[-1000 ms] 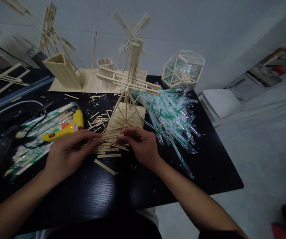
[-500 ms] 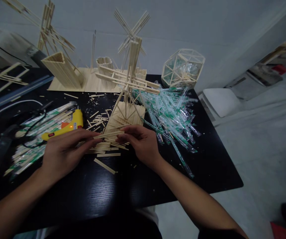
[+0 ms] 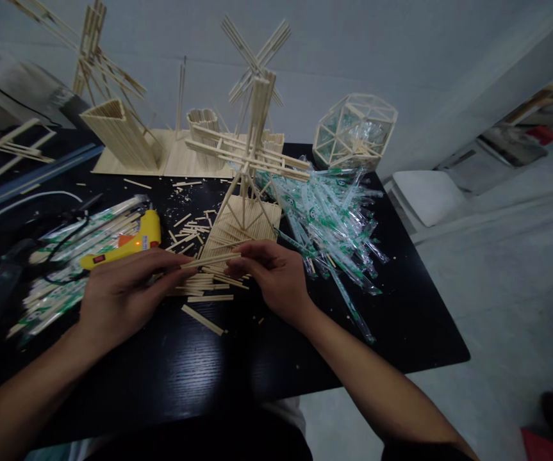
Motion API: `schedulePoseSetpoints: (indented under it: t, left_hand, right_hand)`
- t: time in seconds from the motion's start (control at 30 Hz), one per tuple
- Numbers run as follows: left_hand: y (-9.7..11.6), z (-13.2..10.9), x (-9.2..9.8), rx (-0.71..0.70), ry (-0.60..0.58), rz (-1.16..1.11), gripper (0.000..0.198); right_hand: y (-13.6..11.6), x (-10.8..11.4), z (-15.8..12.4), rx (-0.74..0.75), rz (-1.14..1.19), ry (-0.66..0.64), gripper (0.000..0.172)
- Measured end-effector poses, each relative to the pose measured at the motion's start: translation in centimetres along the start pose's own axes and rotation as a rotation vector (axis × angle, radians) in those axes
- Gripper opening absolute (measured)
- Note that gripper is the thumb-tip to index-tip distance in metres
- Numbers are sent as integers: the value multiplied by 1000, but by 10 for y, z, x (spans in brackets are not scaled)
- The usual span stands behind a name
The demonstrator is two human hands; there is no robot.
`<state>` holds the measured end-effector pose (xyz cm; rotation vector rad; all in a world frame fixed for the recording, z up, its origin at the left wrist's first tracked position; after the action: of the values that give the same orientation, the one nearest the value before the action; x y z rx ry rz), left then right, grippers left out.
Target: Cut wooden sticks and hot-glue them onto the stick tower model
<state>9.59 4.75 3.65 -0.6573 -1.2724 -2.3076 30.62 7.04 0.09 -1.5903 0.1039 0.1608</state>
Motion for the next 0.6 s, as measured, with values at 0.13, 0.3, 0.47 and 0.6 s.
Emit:
schedulePoseSetpoints:
  t: [0.13,0.3,0.47,0.6]
  left_hand:
    - [2,1,0,0,-4,-13,11]
    - [3,1,1,-18,6,-14,11]
    - [4,1,1,-39,-6,-17,9]
    - [3,0,-1,-26,-20,-23,10]
  right_hand:
    - [0,1,0,-3,-7,2,17]
    - [0,0,0,3,34,-15,13]
    - [1,0,1,-9,39,-4,15]
    - [0,0,1,0,23,-2,13]
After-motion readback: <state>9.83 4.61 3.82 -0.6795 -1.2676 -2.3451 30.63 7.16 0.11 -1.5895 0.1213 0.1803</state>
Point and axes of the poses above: each hand's wrist, its own z-axis towards the middle knuckle, its own x-axis out of the back of the hand, y = z × x, the point moved 6 cm from there along z, towards the middle knuckle, and after that the axes turned 2 degrees about y, right-handed, at the moved point
